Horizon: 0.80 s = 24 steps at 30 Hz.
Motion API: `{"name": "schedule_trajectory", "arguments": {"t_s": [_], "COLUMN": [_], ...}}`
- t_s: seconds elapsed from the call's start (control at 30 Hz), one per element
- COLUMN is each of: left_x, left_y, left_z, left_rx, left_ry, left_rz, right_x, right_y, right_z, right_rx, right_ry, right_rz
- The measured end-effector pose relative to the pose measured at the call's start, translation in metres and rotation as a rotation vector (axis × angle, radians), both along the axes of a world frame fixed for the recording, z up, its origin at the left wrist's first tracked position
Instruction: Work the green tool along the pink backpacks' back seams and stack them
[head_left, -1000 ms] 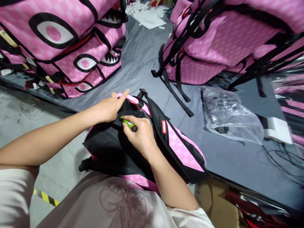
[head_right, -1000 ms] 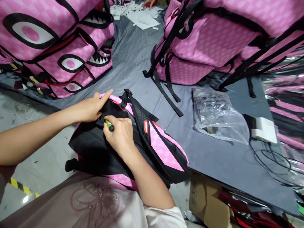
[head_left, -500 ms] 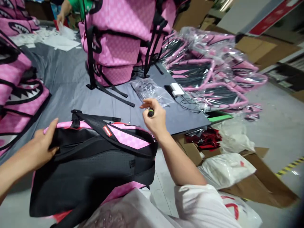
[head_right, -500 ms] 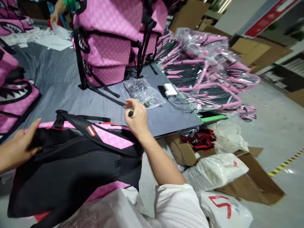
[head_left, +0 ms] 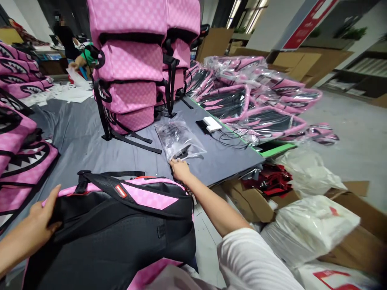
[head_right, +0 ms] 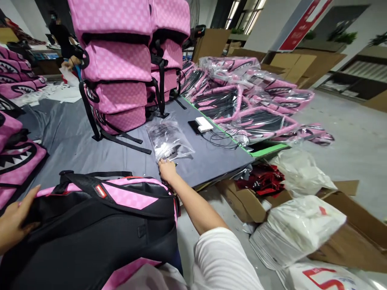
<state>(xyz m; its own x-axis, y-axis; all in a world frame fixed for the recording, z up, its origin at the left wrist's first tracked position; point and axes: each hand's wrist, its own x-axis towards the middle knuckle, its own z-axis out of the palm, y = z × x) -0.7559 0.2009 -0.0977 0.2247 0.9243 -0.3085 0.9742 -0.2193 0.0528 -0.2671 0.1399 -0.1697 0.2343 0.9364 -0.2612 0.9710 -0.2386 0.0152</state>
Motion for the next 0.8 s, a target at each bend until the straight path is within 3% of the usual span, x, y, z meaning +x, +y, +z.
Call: {"name": "schedule_trajectory", "arguments": {"t_s": [0.13,0.33,0.53,0.67,0.8], "left_x": [0.008,-0.008,-0.011,-0.003,0.009], "left_y": [0.001,0.006,0.003,0.003,0.001], "left_z": [0.008,-0.008,-0.014,-0.005,0.007], "left_rx": [-0.163,-0.097,-0.087,-0.101,-0.132], "left_ry": [-0.041,-0.057,-0.093,-0.025,0.048], "left_rz": [0.028,-0.04,-0.042,-0.02,-0.02], "right_x": [-0.003,0.023,0.03,0.035,0.037], "right_y": [-0.012,0.002,0.009,-0.003,-0.016], "right_z": [0.001,0.001,-0.001,0.013,0.042], "right_rx": [0.058,0.173,0.154,0.204,0.271], "right_ry": [-0.026,-0.092,-0.048,0.003,0.128], "right_rz": [-0.037,-0.308,-0.315,-0.373,-0.433]}}
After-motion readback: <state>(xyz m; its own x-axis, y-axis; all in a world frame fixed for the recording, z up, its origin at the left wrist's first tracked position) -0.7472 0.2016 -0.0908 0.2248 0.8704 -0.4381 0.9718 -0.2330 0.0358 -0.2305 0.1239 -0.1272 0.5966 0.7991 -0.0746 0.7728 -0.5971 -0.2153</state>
